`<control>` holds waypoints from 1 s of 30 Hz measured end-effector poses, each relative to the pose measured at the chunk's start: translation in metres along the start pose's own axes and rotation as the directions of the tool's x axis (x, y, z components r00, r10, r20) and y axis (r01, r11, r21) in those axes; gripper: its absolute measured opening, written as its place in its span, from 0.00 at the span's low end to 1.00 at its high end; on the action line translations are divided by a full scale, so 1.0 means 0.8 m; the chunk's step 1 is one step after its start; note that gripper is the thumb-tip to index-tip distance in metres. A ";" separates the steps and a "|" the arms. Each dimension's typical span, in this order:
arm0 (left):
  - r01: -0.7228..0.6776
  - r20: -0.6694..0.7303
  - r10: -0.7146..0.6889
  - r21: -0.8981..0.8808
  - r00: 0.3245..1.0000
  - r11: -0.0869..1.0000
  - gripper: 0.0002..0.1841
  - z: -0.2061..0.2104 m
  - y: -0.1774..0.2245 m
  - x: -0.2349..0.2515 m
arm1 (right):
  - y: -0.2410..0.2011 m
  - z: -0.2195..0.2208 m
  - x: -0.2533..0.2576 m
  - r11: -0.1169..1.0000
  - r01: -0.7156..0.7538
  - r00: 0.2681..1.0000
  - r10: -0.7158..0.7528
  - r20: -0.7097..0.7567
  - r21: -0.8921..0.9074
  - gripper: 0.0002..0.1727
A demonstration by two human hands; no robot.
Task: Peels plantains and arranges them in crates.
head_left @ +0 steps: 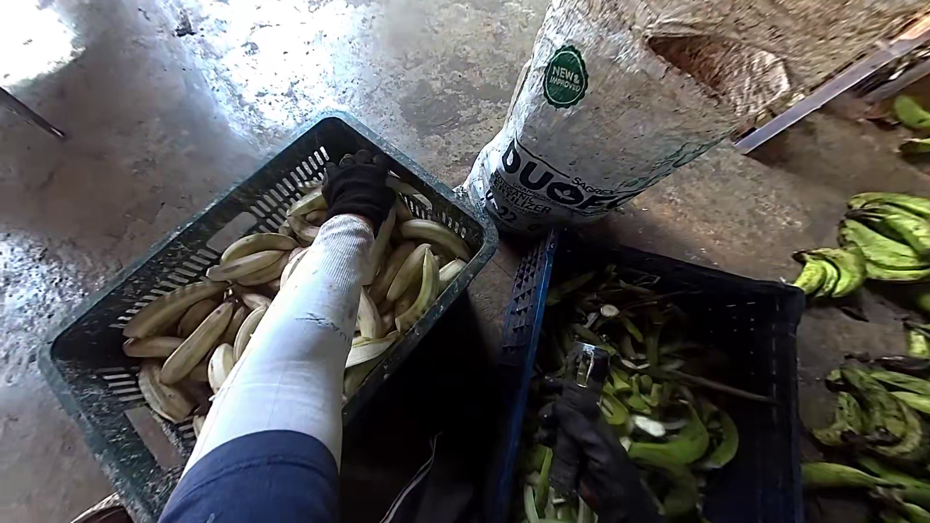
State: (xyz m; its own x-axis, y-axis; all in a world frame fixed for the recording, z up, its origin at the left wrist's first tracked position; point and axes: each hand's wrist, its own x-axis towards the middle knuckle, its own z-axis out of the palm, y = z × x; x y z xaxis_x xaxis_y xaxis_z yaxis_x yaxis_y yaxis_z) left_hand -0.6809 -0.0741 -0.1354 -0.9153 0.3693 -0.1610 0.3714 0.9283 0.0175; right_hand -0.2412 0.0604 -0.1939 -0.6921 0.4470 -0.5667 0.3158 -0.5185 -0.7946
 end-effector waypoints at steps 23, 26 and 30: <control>0.167 -0.174 -0.218 -0.267 0.960 0.949 0.27 -0.080 -0.133 -0.096 | -0.004 -0.015 -0.001 1.000 0.020 0.999 -0.020 -0.048 0.005 0.24; 0.224 -0.104 -0.246 -0.182 0.964 0.957 0.22 -0.046 -0.140 -0.087 | -0.006 -0.010 -0.005 0.999 0.009 0.999 -0.011 -0.045 -0.051 0.26; 0.252 -0.213 -0.283 -0.160 0.935 0.954 0.21 0.007 -0.149 -0.080 | -0.009 -0.013 -0.008 0.999 -0.003 0.998 -0.001 -0.061 -0.055 0.24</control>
State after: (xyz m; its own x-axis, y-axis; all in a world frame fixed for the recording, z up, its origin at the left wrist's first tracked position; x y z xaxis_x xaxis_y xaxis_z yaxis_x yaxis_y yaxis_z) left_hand -0.6654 -0.2087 -0.1328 -0.9942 0.0924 0.0548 0.0990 0.9860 0.1343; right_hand -0.2326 0.0687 -0.1872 -0.6517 0.4906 -0.5784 0.3527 -0.4791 -0.8038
